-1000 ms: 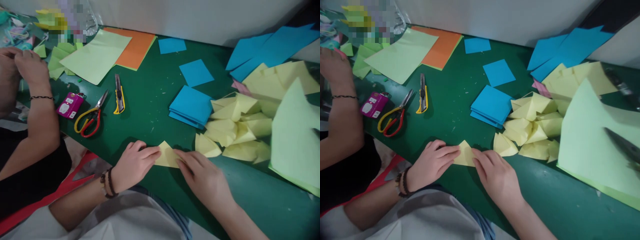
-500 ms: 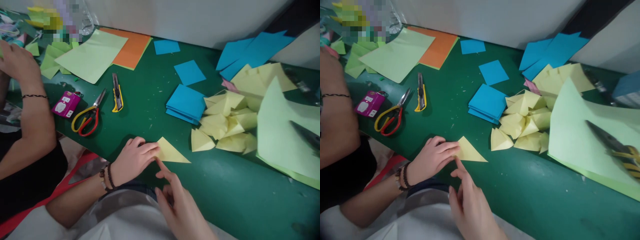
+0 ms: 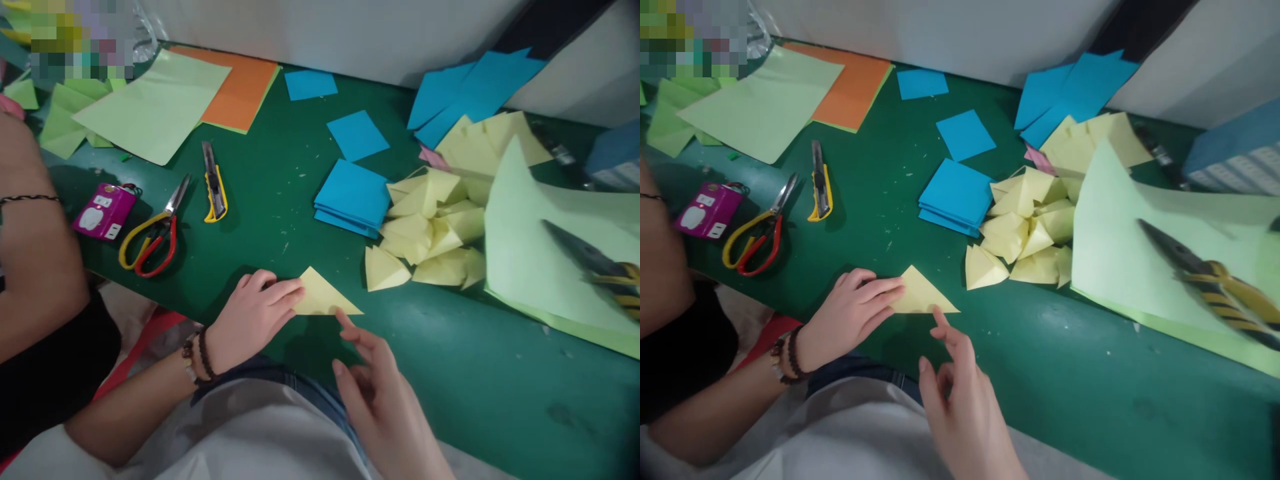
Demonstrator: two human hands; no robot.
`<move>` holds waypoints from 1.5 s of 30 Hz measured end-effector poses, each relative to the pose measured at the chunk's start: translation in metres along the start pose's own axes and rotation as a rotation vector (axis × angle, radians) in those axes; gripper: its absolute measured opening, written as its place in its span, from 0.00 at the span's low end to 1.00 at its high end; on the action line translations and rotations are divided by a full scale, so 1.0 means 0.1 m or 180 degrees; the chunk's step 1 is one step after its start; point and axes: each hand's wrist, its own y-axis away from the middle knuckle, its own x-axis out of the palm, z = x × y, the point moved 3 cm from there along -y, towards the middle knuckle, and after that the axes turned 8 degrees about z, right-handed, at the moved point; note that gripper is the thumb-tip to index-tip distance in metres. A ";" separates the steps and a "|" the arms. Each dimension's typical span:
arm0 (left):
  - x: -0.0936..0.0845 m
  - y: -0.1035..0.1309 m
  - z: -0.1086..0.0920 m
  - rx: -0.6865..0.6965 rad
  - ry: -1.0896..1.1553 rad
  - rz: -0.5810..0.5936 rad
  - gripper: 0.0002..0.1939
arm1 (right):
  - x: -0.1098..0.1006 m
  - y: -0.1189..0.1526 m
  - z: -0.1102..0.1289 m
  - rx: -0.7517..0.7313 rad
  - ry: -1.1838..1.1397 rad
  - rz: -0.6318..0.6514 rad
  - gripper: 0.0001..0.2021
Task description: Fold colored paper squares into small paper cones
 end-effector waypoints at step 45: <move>-0.14 -0.15 0.28 0.0954 0.0437 0.0386 0.14 | -0.49 -0.43 0.18 -0.0953 0.2748 -0.0843 0.21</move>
